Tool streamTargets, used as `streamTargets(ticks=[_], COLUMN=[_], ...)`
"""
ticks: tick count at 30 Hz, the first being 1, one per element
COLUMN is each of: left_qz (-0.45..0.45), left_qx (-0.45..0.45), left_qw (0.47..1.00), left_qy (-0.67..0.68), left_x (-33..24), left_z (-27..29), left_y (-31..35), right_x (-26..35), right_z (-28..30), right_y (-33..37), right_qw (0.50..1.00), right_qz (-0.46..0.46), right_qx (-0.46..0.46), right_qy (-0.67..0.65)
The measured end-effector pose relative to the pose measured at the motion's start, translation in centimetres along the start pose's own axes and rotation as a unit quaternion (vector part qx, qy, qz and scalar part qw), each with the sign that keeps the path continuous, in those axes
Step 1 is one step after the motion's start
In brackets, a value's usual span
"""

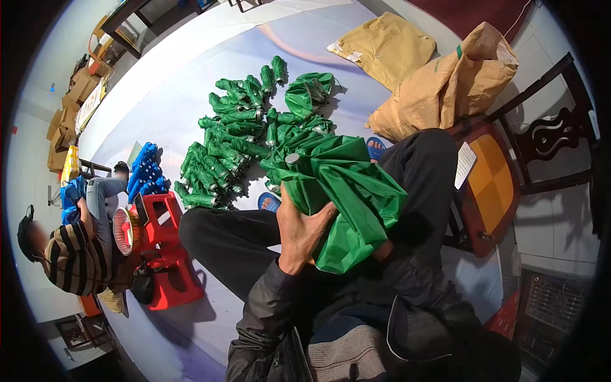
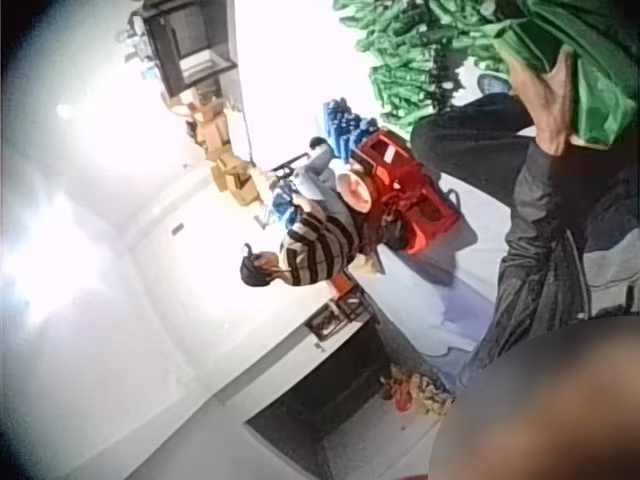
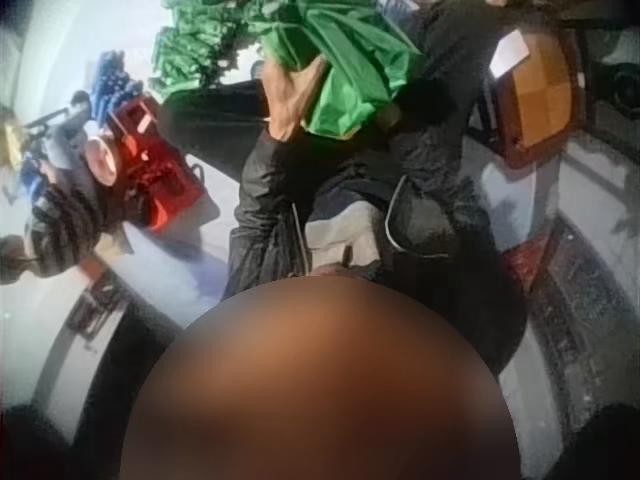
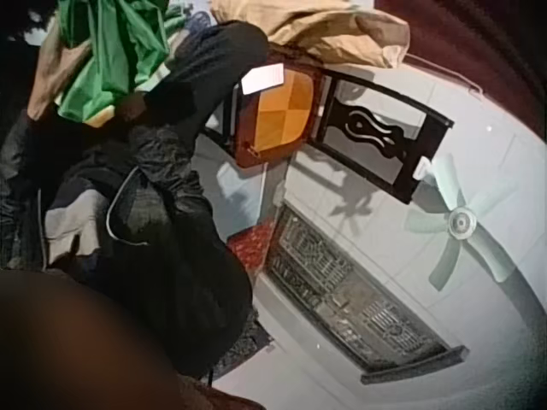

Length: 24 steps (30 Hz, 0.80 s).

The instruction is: Folding and organizing green fabric items, possibly umbrella covers, on a production floor.

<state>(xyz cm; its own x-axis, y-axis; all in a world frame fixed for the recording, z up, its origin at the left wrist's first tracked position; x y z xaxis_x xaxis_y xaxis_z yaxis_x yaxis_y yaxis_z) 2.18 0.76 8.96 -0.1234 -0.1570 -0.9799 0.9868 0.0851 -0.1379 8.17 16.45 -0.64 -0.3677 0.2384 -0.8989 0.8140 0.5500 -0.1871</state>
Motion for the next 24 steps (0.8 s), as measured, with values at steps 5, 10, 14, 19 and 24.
streamTargets(ticks=[5,10,14,19,24], left_qz=[0.09,0.18,0.263,0.288,0.373], left_qx=[0.021,0.003,-0.083,-0.106,-0.126], left_qw=[0.995,0.98,0.931,0.874,0.734], left_qy=[0.045,0.086,0.241,0.376,0.553], left_x=[0.4,-1.2,2.7,6.2,8.8], left_z=[0.7,1.2,1.4,1.8,2.9], left_y=[-0.6,-0.9,-0.5,-1.1,-1.3], right_x=[0.1,-0.9,-5.2,-5.3,-8.2], right_z=[-0.4,-0.7,-1.5,0.3,-1.7], right_y=[0.6,-0.3,-3.6,-2.6,-2.9], right_qw=[0.96,0.722,0.118,0.06,0.095], right_qz=[0.02,0.097,0.19,-0.056,-0.222], right_qx=[-0.106,-0.078,0.227,0.132,0.205], right_qy=[-0.259,-0.68,-0.948,-0.988,-0.948])
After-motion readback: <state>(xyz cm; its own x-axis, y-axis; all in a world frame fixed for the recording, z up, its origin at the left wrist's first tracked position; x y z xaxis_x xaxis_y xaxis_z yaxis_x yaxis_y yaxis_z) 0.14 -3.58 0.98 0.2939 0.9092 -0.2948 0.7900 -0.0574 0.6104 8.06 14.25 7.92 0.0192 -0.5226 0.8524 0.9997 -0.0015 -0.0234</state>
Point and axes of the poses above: each hand's wrist, its own y-axis away from the middle knuckle, its own z-axis out of the back of the hand, x = y × z, the point moved 1 cm from there along -y, towards the middle knuckle, and after that the axes turned 8 degrees about -x, right-handed, at the moved point
